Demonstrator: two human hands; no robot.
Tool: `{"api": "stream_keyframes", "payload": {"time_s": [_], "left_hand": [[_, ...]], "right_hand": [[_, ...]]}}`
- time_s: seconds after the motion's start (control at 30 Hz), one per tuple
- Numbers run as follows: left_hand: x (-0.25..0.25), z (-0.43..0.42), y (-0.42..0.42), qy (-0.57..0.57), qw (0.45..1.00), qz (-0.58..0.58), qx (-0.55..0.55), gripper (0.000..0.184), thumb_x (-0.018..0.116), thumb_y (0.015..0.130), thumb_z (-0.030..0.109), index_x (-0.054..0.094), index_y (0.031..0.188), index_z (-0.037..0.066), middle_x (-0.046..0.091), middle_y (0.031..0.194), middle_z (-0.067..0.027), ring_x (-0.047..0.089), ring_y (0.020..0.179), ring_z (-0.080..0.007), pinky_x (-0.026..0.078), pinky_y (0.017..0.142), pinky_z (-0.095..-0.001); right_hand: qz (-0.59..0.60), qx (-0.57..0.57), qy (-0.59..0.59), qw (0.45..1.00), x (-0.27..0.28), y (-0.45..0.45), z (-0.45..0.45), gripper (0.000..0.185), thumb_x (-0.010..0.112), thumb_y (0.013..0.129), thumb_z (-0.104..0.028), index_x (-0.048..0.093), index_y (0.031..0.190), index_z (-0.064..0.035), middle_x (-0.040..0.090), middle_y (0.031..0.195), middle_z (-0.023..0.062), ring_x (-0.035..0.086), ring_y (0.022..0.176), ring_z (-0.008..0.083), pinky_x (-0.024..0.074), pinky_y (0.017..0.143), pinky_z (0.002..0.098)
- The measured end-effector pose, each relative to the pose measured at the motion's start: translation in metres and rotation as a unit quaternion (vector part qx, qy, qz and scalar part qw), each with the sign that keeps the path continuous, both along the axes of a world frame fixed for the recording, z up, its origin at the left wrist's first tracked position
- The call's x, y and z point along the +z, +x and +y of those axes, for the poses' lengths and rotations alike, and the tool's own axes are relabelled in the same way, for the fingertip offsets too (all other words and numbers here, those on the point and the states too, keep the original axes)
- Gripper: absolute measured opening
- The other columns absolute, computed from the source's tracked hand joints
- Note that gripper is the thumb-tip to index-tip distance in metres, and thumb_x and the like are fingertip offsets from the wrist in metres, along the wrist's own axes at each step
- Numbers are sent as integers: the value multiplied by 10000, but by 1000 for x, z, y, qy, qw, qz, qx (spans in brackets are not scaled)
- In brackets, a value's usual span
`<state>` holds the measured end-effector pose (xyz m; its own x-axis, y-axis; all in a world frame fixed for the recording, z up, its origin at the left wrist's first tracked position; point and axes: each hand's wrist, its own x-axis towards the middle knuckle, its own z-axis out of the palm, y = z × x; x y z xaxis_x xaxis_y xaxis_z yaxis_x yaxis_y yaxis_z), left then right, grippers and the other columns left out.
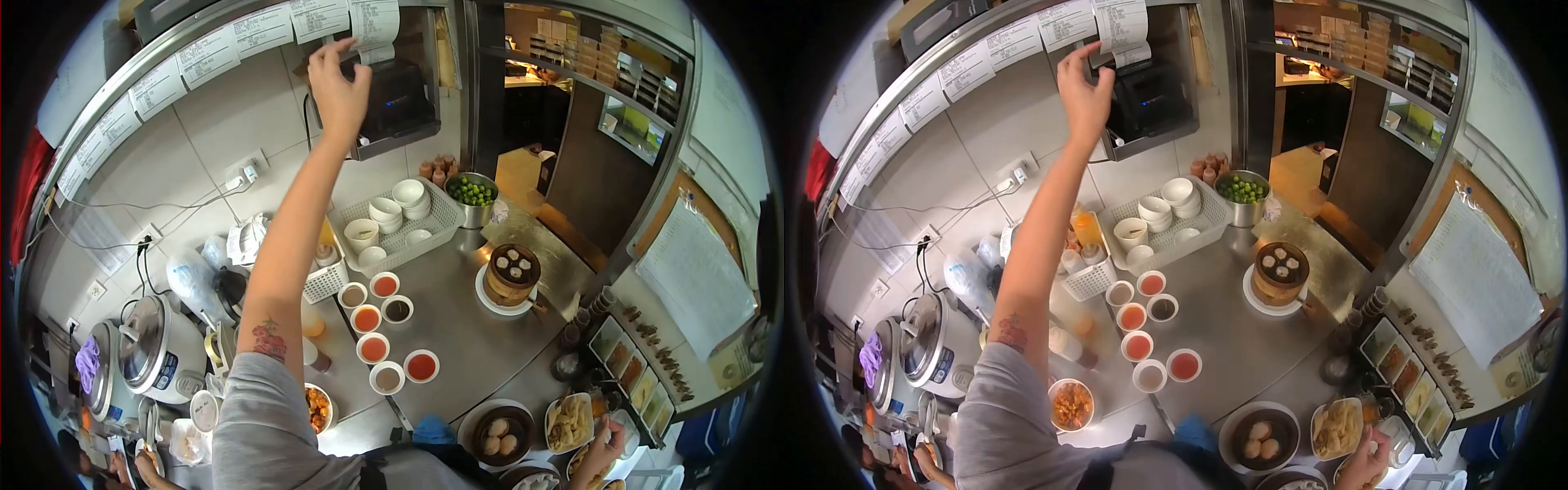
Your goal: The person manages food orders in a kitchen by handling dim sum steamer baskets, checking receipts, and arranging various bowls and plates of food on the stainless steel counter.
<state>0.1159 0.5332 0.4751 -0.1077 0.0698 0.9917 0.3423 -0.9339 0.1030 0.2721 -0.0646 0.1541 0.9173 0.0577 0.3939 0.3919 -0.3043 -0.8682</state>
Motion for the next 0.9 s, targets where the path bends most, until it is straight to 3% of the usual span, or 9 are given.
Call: {"api": "stream_keyframes", "payload": {"time_s": [0.13,0.27,0.57,0.67,0.7,0.73,0.77,0.87,0.9], "left_hand": [[13,11,-6,-11,1000,14,16,380,599,718,63,624,1095,98,604,986,-111,567,969,-253,437,866,-345],[26,13,-2,0,998,25,-55,375,587,710,54,620,1081,100,628,1001,-136,580,951,-285,439,879,-388],[37,2,2,-89,983,75,-145,440,585,731,33,614,1157,138,647,1088,-138,621,1006,-214,465,904,-307],[27,-8,-3,-8,998,68,7,399,595,766,30,615,1154,121,659,1041,-108,626,951,-185,481,847,-297],[23,-30,-5,-135,986,84,-47,474,551,711,-18,567,1182,37,550,1174,-172,540,1062,-285,425,929,-355],[6,-41,-1,65,992,90,51,479,541,687,-96,591,1135,65,616,968,-129,603,826,-219,492,729,-305],[-18,-49,1,16,990,139,-25,388,589,729,6,611,1109,80,640,978,-135,618,873,-228,490,758,-315],[-117,-151,8,-233,860,359,-279,272,643,797,161,638,1059,88,673,896,-109,646,848,-205,487,746,-299],[-157,-185,9,-381,741,523,-181,233,608,828,178,637,1028,60,676,846,-98,651,802,-195,485,727,-296]], "right_hand": [[22,30,23,999,-11,1,3,264,587,919,-186,518,722,-25,523,699,3,442,677,76,384,673,221],[19,45,14,999,-11,1,10,295,543,945,-225,534,733,-19,550,705,21,470,679,87,393,673,241],[26,58,-32,997,2,-15,10,346,465,974,-265,567,788,8,566,714,42,510,706,111,407,714,249],[20,55,8,998,3,-14,13,338,473,963,-255,584,769,-1,581,721,46,519,713,120,413,706,265],[23,43,18,999,3,-16,12,331,484,956,-248,591,757,-7,588,724,47,522,714,123,415,697,273],[47,19,18,999,0,-18,9,342,483,953,-267,620,778,-7,599,733,47,526,719,124,421,704,280],[41,20,-5,999,15,-24,16,359,478,952,-288,640,800,-7,624,757,55,535,724,127,425,718,286],[32,19,-46,998,16,-30,8,374,448,963,-276,671,870,9,681,836,87,603,803,142,445,773,286],[12,11,-46,999,22,-37,9,362,449,966,-260,669,866,9,682,837,88,605,793,147,446,765,281]]}}
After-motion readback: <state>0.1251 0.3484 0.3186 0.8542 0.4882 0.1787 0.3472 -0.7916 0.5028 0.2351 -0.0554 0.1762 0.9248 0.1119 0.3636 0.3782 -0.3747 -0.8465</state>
